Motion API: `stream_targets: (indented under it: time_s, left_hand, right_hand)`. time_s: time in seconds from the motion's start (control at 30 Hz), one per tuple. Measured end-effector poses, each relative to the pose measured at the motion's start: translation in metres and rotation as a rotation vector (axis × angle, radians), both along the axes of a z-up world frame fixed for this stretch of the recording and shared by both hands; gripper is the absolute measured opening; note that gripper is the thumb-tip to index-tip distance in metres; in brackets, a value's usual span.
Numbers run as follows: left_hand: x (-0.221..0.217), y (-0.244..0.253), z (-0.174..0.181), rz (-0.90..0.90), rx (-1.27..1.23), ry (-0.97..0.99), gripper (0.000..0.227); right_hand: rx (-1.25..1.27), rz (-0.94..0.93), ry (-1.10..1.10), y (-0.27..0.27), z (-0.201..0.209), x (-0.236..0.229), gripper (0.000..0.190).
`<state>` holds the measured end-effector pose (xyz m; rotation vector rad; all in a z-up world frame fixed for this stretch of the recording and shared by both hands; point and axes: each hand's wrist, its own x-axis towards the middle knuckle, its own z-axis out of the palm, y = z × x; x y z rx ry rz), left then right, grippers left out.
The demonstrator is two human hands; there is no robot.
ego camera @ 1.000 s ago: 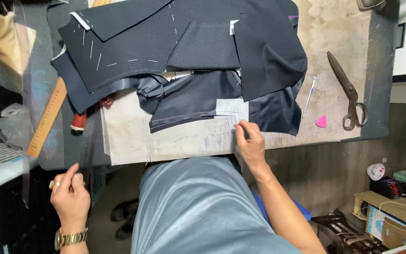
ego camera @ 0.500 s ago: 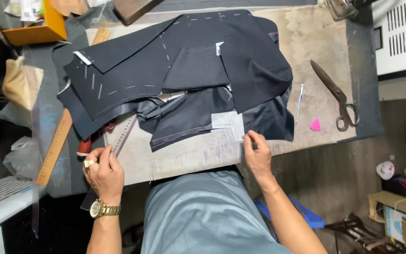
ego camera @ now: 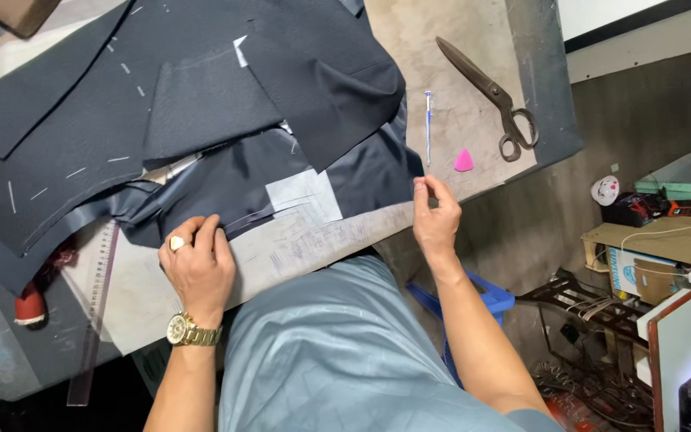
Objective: The person marks lines on a piece of fabric using a ruler and chalk, handles various pattern pieces, and prepares a needle and thread.
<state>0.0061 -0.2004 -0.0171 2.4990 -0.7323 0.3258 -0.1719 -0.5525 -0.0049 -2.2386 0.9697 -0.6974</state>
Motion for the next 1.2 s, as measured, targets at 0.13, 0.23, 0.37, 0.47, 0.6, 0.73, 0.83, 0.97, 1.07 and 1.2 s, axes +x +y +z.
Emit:
stream_targets:
  time_s: [0.13, 0.23, 0.37, 0.47, 0.6, 0.73, 0.83, 0.97, 1.07, 1.2]
  left_hand:
    - [0.001, -0.005, -0.004, 0.043, 0.068, 0.06, 0.012]
    - [-0.002, -0.001, -0.006, 0.06, 0.082, 0.084, 0.013]
    - [-0.003, 0.0, -0.006, 0.12, 0.006, 0.11, 0.013]
    - [-0.001, 0.0, -0.004, 0.17, -0.111, 0.099, 0.014]
    - [0.011, -0.005, 0.003, 0.228, -0.296, 0.115, 0.015]
    - [0.044, -0.009, 0.018, 0.266, -0.335, 0.054, 0.015]
    - [0.08, -0.005, 0.026, 0.282, -0.323, -0.014, 0.015]
    - [0.124, -0.006, 0.037, 0.266, -0.315, -0.087, 0.015]
    - [0.15, -0.011, 0.042, 0.253, -0.303, -0.108, 0.015]
    - [0.181, -0.016, 0.037, 0.179, -0.222, -0.095, 0.017]
  right_hand:
    - [-0.063, -0.012, 0.052, -0.04, -0.012, 0.012, 0.009]
    - [-0.11, 0.049, 0.097, -0.064, -0.022, 0.026, 0.01]
    - [-0.263, 0.148, 0.181, -0.087, -0.027, 0.048, 0.015]
    - [-0.307, 0.211, 0.207, -0.107, -0.031, 0.062, 0.016]
    - [-0.445, 0.279, 0.187, -0.126, -0.012, 0.094, 0.018]
    - [-0.394, 0.374, 0.057, -0.104, 0.019, 0.144, 0.014]
    - [-0.348, 0.535, -0.046, -0.076, 0.025, 0.181, 0.013]
    - [-0.268, 0.613, -0.125, -0.049, 0.014, 0.218, 0.012]
    - [-0.235, 0.678, -0.145, -0.03, 0.004, 0.234, 0.014]
    - [-0.392, 0.861, -0.13, -0.005, 0.002, 0.233, 0.012]
